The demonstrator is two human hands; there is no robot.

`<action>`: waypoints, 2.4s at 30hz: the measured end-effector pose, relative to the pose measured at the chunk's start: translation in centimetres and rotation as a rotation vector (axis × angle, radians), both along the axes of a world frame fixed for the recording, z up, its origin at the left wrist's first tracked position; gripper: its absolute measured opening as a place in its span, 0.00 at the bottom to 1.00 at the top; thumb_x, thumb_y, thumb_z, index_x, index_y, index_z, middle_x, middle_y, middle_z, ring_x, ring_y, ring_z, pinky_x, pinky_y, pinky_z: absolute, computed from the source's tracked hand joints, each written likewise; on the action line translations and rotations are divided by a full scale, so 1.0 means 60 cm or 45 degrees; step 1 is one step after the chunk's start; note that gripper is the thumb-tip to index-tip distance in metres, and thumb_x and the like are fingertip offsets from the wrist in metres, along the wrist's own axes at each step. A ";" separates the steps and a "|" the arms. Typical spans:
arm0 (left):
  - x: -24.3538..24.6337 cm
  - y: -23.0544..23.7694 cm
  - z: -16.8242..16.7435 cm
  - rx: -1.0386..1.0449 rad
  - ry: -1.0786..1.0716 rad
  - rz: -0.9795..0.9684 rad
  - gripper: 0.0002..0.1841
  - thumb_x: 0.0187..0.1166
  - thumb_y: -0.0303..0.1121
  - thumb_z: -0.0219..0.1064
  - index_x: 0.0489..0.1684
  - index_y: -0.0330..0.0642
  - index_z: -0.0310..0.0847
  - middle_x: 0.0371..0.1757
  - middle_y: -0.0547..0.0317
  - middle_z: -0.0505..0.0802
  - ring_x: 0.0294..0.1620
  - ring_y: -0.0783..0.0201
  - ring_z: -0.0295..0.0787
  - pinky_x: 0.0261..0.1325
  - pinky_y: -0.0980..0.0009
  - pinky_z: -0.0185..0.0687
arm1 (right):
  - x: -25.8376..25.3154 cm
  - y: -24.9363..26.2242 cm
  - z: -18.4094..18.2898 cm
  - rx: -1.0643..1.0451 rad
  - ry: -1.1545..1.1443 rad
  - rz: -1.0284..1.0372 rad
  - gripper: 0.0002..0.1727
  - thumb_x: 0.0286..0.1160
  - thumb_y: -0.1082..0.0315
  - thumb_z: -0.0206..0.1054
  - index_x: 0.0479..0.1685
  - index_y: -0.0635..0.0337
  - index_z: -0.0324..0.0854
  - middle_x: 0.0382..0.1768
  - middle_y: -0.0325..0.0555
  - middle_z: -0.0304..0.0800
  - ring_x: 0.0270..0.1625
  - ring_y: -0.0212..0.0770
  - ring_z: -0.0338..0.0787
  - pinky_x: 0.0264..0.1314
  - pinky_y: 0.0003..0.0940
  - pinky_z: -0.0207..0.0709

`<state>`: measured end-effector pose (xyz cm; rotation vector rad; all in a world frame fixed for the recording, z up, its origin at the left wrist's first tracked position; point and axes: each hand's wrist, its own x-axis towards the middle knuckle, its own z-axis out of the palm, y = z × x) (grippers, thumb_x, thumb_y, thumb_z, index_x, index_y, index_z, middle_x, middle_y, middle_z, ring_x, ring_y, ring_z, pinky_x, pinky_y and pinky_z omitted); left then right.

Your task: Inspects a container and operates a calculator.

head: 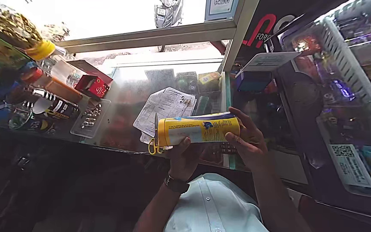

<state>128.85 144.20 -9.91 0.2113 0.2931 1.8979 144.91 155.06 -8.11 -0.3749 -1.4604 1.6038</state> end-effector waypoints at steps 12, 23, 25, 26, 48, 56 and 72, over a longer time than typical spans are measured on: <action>-0.055 -0.062 -0.028 -0.067 0.209 0.121 0.17 0.61 0.27 0.78 0.50 0.37 0.90 0.56 0.42 0.94 0.63 0.46 0.91 0.75 0.43 0.78 | 0.078 -0.085 -0.121 0.516 -0.799 -0.525 0.13 0.81 0.65 0.65 0.55 0.60 0.90 0.62 0.49 0.91 0.69 0.41 0.88 0.72 0.36 0.81; -0.066 -0.131 -0.068 -0.161 0.216 0.142 0.21 0.58 0.27 0.80 0.54 0.35 0.89 0.60 0.40 0.92 0.66 0.45 0.89 0.75 0.40 0.77 | 0.139 -0.045 -0.189 0.728 -1.389 -0.953 0.18 0.81 0.67 0.49 0.42 0.53 0.89 0.65 0.42 0.92 0.73 0.52 0.83 0.75 0.55 0.68; -0.068 -0.136 -0.066 -0.159 0.204 0.148 0.21 0.58 0.26 0.80 0.53 0.35 0.89 0.59 0.40 0.92 0.66 0.44 0.89 0.76 0.40 0.77 | 0.135 -0.045 -0.191 0.738 -1.460 -0.932 0.18 0.81 0.67 0.49 0.44 0.52 0.89 0.65 0.42 0.91 0.74 0.53 0.83 0.75 0.58 0.67; -0.069 -0.137 -0.068 -0.156 0.206 0.154 0.21 0.58 0.26 0.80 0.54 0.35 0.89 0.60 0.40 0.92 0.66 0.44 0.88 0.76 0.40 0.76 | 0.135 -0.044 -0.189 0.746 -1.488 -0.938 0.18 0.81 0.66 0.49 0.44 0.51 0.89 0.65 0.41 0.91 0.74 0.53 0.82 0.75 0.59 0.66; -0.067 -0.170 -0.075 -0.124 0.243 0.102 0.23 0.63 0.26 0.79 0.61 0.36 0.87 0.62 0.40 0.91 0.66 0.45 0.89 0.74 0.43 0.79 | 0.090 -0.077 -0.157 0.891 -1.329 -0.740 0.18 0.80 0.67 0.47 0.46 0.49 0.87 0.63 0.40 0.92 0.76 0.52 0.80 0.81 0.61 0.57; -0.073 -0.173 -0.065 -0.153 0.325 0.170 0.23 0.61 0.26 0.79 0.60 0.38 0.87 0.62 0.42 0.92 0.67 0.47 0.88 0.76 0.44 0.78 | 0.127 -0.083 -0.199 0.803 -1.231 -0.929 0.18 0.78 0.66 0.47 0.34 0.51 0.86 0.58 0.44 0.94 0.68 0.51 0.84 0.78 0.52 0.64; -0.064 -0.179 -0.070 -0.142 0.237 0.161 0.22 0.63 0.24 0.77 0.60 0.35 0.87 0.63 0.40 0.91 0.68 0.46 0.88 0.78 0.45 0.77 | 0.114 -0.058 -0.196 0.858 -1.349 -0.857 0.18 0.80 0.68 0.48 0.42 0.50 0.88 0.62 0.40 0.93 0.71 0.52 0.84 0.77 0.56 0.63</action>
